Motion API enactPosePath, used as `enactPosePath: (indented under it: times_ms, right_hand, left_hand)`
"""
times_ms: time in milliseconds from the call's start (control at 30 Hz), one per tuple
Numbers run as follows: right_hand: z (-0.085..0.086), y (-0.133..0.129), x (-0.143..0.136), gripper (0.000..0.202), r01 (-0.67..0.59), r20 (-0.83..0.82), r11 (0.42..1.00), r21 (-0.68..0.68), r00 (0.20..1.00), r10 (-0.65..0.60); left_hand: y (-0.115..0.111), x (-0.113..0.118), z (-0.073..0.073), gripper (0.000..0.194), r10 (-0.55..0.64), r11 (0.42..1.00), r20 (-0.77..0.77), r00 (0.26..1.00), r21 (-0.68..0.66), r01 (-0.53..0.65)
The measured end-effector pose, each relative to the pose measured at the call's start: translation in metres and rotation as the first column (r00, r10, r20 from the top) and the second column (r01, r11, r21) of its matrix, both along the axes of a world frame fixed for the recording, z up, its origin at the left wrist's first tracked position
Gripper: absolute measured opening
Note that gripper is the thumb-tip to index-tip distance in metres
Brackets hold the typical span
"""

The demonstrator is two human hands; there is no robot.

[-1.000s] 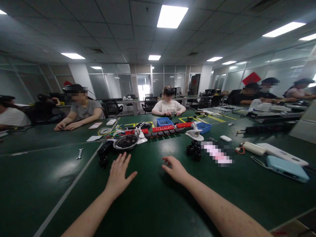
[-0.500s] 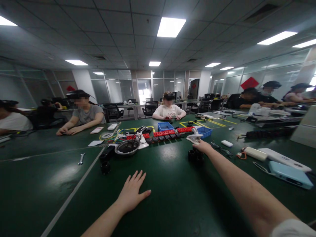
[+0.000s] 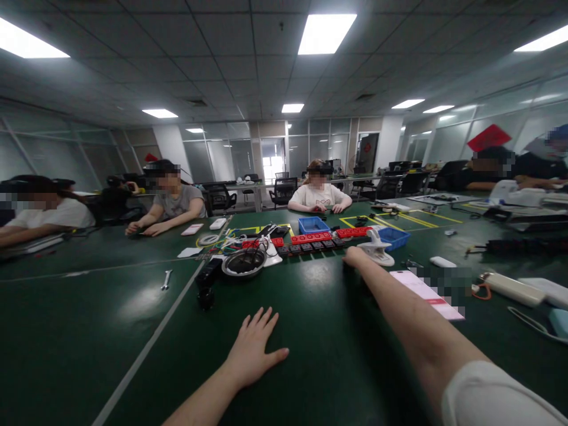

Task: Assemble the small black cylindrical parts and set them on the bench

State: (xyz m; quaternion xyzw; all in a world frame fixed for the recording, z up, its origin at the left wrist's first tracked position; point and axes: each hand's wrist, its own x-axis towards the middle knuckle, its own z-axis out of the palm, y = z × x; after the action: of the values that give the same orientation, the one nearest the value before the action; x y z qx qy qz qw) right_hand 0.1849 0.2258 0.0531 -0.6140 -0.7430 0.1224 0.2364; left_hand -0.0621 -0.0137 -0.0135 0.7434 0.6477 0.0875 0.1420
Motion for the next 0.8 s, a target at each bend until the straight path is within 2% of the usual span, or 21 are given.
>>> enactPosePath:
  times_ms: [67, 133, 167, 233, 300, 333, 467, 600, 700, 800]
  right_hand:
    - [0.001, -0.031, -0.038, 0.024, -0.244, 0.026, 0.963, -0.11, 0.968, 0.249]
    - [0.001, -0.073, -0.063, 0.02, -0.472, 0.01, 0.863, -0.183, 0.876, 0.481]
    - [0.002, -0.095, -0.069, 0.026, -0.576, -0.008, 0.789, -0.213, 0.809, 0.588]
    - [0.004, -0.135, -0.064, 0.034, -0.718, -0.046, 0.655, -0.236, 0.681, 0.731]
    - [0.009, -0.161, -0.045, 0.044, -0.826, -0.074, 0.507, -0.246, 0.537, 0.84]
    - [0.012, -0.169, -0.034, 0.05, -0.832, -0.086, 0.485, -0.271, 0.522, 0.848]
    - [0.012, -0.17, -0.001, 0.076, -0.795, -0.165, 0.511, -0.326, 0.58, 0.798]
    - [-0.01, -0.163, 0.002, 0.085, -0.789, -0.241, 0.521, -0.326, 0.602, 0.761]
    - [-0.026, -0.162, -0.002, 0.085, -0.782, -0.23, 0.561, -0.271, 0.619, 0.751]
    - [-0.032, -0.159, 0.001, 0.068, -0.79, -0.175, 0.567, -0.231, 0.608, 0.775]
  left_hand:
    - [0.0, -0.002, -0.001, 0.075, 0.011, 1.0, 0.012, 1.0, 0.017, -0.011]
    - [-0.002, -0.005, -0.001, 0.073, 0.044, 0.997, 0.061, 0.997, 0.053, -0.048]
    - [-0.003, -0.007, 0.0, 0.072, 0.059, 0.994, 0.104, 0.993, 0.082, -0.067]
    - [-0.006, -0.011, 0.002, 0.068, 0.061, 0.983, 0.211, 0.976, 0.154, -0.095]
    - [-0.009, -0.013, 0.004, 0.065, 0.033, 0.973, 0.298, 0.954, 0.21, -0.1]
    - [-0.01, -0.013, 0.004, 0.064, 0.021, 0.97, 0.325, 0.946, 0.224, -0.099]
    - [-0.014, 0.0, 0.004, 0.064, -0.059, 0.967, 0.319, 0.946, 0.255, -0.026]
    - [-0.014, 0.022, 0.006, 0.062, -0.169, 0.929, 0.23, 0.958, 0.362, 0.077]
    - [-0.008, 0.041, 0.01, 0.058, -0.273, 0.895, 0.209, 0.939, 0.413, 0.168]
    - [0.002, 0.056, 0.011, 0.053, -0.35, 0.887, 0.261, 0.9, 0.401, 0.229]
